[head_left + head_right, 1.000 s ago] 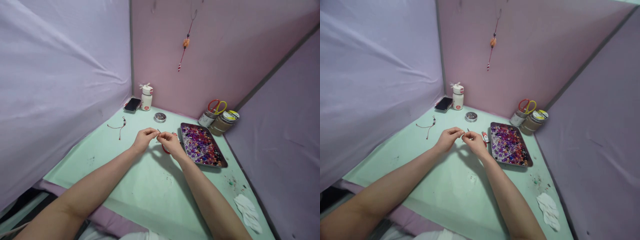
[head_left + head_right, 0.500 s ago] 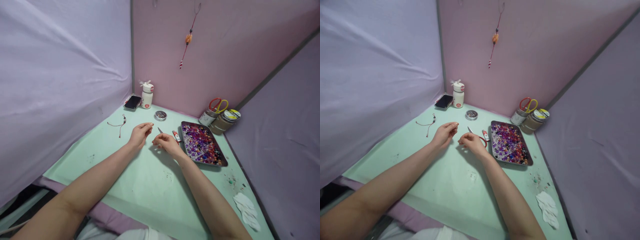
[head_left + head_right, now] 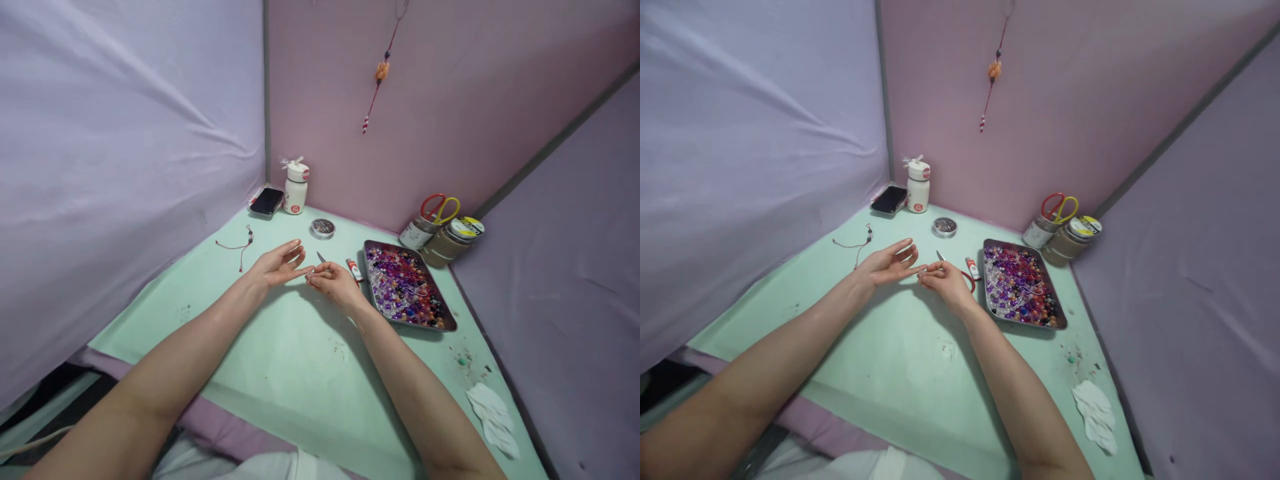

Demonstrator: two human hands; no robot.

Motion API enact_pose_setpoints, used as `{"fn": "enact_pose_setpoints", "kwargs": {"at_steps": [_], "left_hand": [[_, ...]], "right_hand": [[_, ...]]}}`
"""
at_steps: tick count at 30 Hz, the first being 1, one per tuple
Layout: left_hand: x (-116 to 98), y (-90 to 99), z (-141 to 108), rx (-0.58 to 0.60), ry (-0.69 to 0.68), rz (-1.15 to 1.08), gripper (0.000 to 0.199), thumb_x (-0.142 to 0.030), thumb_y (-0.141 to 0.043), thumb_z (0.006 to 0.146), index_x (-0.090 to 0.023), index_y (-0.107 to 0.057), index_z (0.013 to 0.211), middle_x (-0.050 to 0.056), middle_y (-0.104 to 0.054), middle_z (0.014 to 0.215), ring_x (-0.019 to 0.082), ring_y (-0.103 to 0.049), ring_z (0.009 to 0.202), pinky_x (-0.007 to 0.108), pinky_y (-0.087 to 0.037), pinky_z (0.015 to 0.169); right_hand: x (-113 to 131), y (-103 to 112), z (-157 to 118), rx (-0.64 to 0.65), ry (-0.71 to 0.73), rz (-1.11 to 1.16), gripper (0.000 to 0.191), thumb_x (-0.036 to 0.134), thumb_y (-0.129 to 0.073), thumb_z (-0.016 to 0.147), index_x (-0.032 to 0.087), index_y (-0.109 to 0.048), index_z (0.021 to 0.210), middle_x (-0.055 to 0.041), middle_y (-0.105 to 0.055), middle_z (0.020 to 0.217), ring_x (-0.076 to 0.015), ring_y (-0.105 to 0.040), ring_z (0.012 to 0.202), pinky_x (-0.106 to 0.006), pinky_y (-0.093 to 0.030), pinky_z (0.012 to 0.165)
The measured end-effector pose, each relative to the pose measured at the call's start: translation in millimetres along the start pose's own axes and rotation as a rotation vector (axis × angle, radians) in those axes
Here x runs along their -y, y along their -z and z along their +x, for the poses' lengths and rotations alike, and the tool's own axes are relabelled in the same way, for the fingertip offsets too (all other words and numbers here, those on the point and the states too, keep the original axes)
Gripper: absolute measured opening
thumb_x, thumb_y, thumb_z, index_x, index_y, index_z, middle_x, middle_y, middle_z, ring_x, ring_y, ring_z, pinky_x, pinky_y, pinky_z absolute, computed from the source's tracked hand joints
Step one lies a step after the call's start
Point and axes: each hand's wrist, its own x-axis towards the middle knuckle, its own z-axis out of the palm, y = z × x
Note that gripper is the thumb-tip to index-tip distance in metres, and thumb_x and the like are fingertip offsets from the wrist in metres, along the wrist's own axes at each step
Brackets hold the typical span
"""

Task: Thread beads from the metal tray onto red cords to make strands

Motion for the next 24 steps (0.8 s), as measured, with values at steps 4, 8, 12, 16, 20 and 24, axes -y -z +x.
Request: {"fn": "enact_pose_setpoints", "kwargs": {"at_steps": [4, 8, 12, 16, 20, 24], "left_hand": [[-2.0, 0.3, 1.0, 0.005, 0.028, 0.000, 0.004, -0.012, -0.063, 0.080, -0.015, -0.061, 0.078, 0.001, -0.063, 0.074, 0.012, -0.063, 0.074, 0.051, -0.046, 0.095], [-2.6, 0.1, 0.2, -0.007, 0.033, 0.005, 0.003, -0.012, -0.062, 0.081, -0.015, -0.062, 0.080, 0.001, -0.063, 0.074, 0.013, -0.063, 0.075, 0.052, -0.047, 0.094], [-2.8, -1.2, -0.8, -0.015, 0.030, 0.014, 0.004, -0.012, -0.062, 0.081, -0.016, -0.062, 0.080, 0.001, -0.063, 0.074, 0.013, -0.063, 0.074, 0.052, -0.047, 0.094], [-1.8, -2.7, -1.6, -0.032, 0.020, 0.012, 0.005, -0.012, -0.064, 0.079, -0.016, -0.063, 0.079, 0.002, -0.063, 0.074, 0.013, -0.063, 0.074, 0.053, -0.047, 0.094], [-0.8, -2.6, -1.5, -0.028, 0.017, 0.002, 0.007, -0.012, -0.067, 0.077, -0.017, -0.063, 0.077, 0.002, -0.063, 0.075, 0.013, -0.062, 0.074, 0.051, -0.048, 0.092], [-1.3, -0.6, 0.0, -0.007, 0.025, 0.004, 0.007, -0.013, -0.068, 0.076, -0.017, -0.063, 0.077, 0.002, -0.062, 0.075, 0.013, -0.062, 0.074, 0.051, -0.048, 0.093]], "right_hand": [[1.1, -3.3, -1.0, -0.018, -0.029, 0.019, 0.040, 0.027, -0.083, 0.054, 0.020, -0.053, 0.080, -0.0027, -0.071, 0.077, -0.0151, -0.067, 0.076, -0.033, -0.049, 0.082], [3.2, -6.2, -2.6, -0.013, -0.047, 0.031, 0.041, 0.024, -0.083, 0.053, 0.020, -0.052, 0.080, -0.0025, -0.071, 0.077, -0.0150, -0.067, 0.077, -0.034, -0.049, 0.085], [5.5, -9.1, -5.1, -0.016, -0.041, 0.020, 0.039, 0.023, -0.082, 0.055, 0.020, -0.052, 0.080, -0.0028, -0.070, 0.076, -0.0159, -0.067, 0.078, -0.035, -0.048, 0.087], [7.7, -12.2, -7.7, -0.020, -0.034, 0.028, 0.033, 0.023, -0.079, 0.060, 0.021, -0.051, 0.077, -0.0032, -0.069, 0.076, -0.0152, -0.066, 0.076, -0.035, -0.048, 0.086], [9.3, -13.4, -8.8, -0.028, -0.025, -0.003, 0.030, 0.023, -0.076, 0.062, 0.021, -0.050, 0.077, -0.0026, -0.069, 0.076, -0.0150, -0.065, 0.077, -0.034, -0.049, 0.084], [9.8, -13.1, -8.7, -0.037, -0.028, -0.008, 0.032, 0.023, -0.076, 0.060, 0.021, -0.050, 0.078, -0.0031, -0.070, 0.078, -0.0161, -0.066, 0.079, -0.035, -0.049, 0.084]]}}
